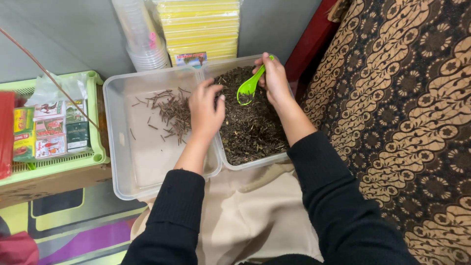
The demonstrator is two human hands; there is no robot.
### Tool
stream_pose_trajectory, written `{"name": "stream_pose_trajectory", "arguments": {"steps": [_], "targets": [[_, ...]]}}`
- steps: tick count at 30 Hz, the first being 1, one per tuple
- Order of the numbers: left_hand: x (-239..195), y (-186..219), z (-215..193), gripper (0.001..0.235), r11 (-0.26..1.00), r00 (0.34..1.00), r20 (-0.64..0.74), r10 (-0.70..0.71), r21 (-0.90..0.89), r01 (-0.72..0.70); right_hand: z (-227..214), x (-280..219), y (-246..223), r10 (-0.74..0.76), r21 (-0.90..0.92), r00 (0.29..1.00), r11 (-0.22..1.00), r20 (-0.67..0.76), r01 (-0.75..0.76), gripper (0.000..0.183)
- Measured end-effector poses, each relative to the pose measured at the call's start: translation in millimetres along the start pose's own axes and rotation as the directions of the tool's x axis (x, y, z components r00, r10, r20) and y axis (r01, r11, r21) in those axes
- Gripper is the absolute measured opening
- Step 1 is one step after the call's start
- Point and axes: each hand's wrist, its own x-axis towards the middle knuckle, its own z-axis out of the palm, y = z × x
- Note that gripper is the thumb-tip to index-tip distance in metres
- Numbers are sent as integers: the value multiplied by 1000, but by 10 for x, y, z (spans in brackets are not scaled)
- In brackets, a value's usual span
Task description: The person uses a green plastic spoon to scoop dried herbs from a large container and transfers them into a smaller container. They use their left hand to pick out and remove small twigs or debris from the herbs during the transfer process.
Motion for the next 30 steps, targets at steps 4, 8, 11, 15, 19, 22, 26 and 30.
{"name": "stream_pose_trajectory", "arguments": {"steps": [4,8,11,15,19,22,26,30], "targets": [[-31,-44,25,28,994,993,48,107,-4,-107,62,-44,23,-5,-25,999,1000,32,6,36],[-30,-67,29,28,966,975,63,215,130,-222,84,-70,-26,-35,-62,997,997,73,39,36],[-30,-19,19,24,964,970,106,220,130,-233,86,-72,-12,-42,-66,994,997,98,49,36],[-22,29,46,21,964,965,153,214,127,-234,121,-100,-33,-35,-76,989,996,140,46,36],[-55,228,25,24,972,972,176,157,146,-183,130,-95,6,-35,-56,987,997,158,44,37],[-71,252,54,31,976,968,231,102,164,-142,151,-160,-51,-39,-54,969,997,245,53,36],[-74,164,121,20,973,963,253,98,181,-146,179,-176,-48,-23,-85,948,995,316,53,36],[-94,116,174,12,976,962,257,92,168,-138,164,-191,-49,-12,-109,938,993,347,53,35]]}}
